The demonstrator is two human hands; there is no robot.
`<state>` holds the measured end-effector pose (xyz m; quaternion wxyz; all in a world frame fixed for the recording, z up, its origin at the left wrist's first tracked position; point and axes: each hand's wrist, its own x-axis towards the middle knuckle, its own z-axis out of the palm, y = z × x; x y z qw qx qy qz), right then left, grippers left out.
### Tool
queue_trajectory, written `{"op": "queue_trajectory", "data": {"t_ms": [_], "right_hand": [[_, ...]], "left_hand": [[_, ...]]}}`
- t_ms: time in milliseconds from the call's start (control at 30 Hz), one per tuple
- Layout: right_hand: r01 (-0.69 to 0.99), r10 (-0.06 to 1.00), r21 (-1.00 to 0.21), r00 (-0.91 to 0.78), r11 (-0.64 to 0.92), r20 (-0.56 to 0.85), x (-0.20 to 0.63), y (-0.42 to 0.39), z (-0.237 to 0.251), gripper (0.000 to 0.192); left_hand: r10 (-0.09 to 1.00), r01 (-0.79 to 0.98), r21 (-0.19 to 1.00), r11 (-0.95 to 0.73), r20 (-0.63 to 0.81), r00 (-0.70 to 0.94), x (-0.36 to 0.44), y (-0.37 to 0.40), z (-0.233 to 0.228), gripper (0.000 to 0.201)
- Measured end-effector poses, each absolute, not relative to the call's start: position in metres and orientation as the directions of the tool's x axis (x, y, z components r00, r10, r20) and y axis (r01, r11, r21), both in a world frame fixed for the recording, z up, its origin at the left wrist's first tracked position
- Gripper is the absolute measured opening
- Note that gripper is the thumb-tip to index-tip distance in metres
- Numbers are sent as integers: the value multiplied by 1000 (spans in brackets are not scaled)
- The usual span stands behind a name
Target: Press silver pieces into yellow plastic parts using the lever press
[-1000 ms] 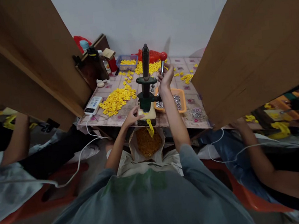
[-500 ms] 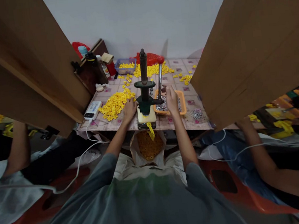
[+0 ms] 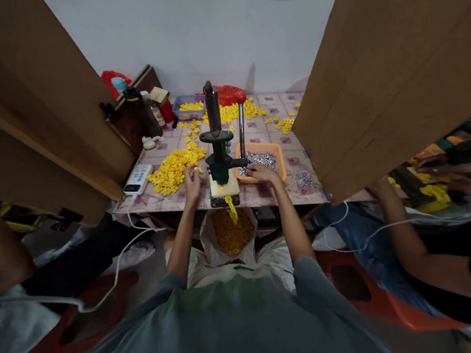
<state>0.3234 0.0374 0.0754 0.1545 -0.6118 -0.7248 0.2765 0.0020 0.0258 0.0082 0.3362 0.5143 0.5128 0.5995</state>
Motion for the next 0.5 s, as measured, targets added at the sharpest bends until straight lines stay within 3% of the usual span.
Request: {"op": "queue_trajectory", "data": {"t_ms": [133, 300, 500], "right_hand": [[783, 987, -613, -157, 104, -33, 323, 29, 72, 30], [803, 956, -583, 64, 121, 286, 318, 17, 71, 20], [779, 965, -613, 41, 130, 257, 315, 10, 76, 23]], "left_hand": [[950, -29, 961, -275, 267, -161, 1, 4, 3, 60], [970, -50, 973, -223, 227, 88, 6, 7, 2, 63], [949, 20, 959, -283, 277, 148, 2, 8, -3, 59]]}}
